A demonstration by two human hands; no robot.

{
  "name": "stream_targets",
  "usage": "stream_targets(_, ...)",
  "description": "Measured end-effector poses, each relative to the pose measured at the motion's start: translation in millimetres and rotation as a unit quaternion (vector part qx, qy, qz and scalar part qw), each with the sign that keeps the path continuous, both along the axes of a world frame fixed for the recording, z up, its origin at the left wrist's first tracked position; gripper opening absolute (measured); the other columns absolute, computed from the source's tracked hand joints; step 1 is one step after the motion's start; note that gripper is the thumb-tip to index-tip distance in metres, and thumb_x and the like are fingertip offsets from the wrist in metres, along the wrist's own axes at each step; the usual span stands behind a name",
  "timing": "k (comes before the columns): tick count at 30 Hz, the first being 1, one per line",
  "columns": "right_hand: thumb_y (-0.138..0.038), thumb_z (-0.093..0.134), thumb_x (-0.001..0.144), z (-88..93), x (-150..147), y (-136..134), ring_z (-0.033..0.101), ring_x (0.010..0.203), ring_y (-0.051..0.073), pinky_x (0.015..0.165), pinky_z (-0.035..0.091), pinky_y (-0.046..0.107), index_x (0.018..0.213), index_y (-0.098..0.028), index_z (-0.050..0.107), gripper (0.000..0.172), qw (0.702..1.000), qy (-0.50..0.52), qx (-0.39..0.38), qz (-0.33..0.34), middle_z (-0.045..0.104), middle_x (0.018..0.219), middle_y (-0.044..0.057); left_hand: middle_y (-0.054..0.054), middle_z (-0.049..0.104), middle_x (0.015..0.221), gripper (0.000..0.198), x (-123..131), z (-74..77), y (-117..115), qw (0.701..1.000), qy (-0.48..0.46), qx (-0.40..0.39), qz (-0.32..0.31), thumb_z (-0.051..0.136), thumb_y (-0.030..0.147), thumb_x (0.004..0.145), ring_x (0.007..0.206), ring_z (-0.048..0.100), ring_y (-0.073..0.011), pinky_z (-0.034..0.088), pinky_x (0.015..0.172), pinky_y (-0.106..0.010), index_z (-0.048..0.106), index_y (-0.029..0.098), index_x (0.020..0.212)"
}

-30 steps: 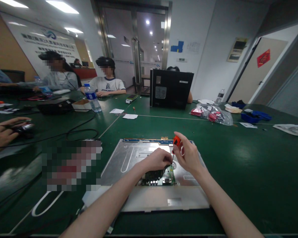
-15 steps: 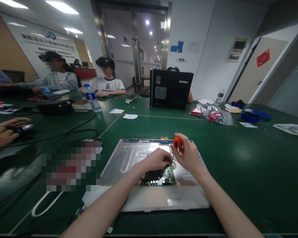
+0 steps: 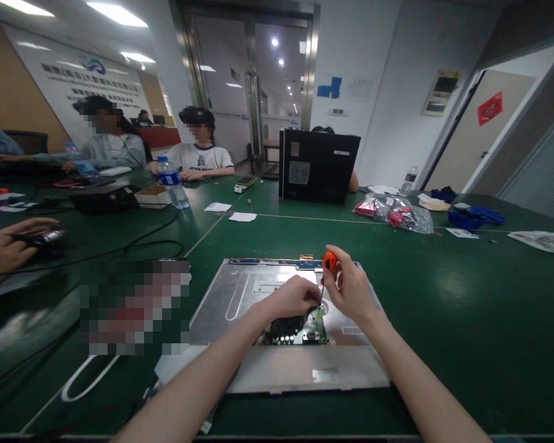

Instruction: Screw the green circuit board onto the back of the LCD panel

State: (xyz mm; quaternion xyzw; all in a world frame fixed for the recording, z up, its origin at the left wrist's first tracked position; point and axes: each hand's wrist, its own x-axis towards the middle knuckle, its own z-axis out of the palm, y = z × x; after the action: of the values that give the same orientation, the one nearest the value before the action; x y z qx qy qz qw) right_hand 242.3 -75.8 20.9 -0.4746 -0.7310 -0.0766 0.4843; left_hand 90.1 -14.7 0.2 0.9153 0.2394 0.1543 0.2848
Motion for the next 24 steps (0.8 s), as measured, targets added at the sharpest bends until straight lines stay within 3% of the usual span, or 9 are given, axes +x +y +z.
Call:
stream_targets(12, -0.032, 0.049, 0.09, 0.5, -0.4, 2.2, 0.049, 0.053, 0.01, 0.05, 0.04, 0.023, 0.122, -0.019, 0.045, 0.035, 0.999, -0.026, 0.026, -0.02, 0.056, 0.076, -0.001, -0.001, 0.069, 0.067, 0.02, -0.6, -2.3, 1.2, 1.0, -0.004, 0.009, -0.002, 0.055, 0.002, 0.067, 0.062, 0.059, -0.0125, 0.039, 0.061, -0.019, 0.071, 0.013, 0.073)
stream_targets(24, -0.022, 0.044, 0.087, 2.5, 1.1, -1.5, 0.048, 0.05, 0.01, 0.051, 0.04, 0.024, 0.126, -0.019, 0.041, 0.04, 1.0, -0.016, 0.008, 0.003, 0.057, 0.076, 0.0, 0.0, 0.068, 0.065, 0.022, -0.6, 1.4, -1.8, 1.0, -0.013, 0.002, -0.002, 0.054, 0.002, 0.068, 0.061, 0.058, -0.0115, 0.04, 0.06, -0.018, 0.071, 0.013, 0.074)
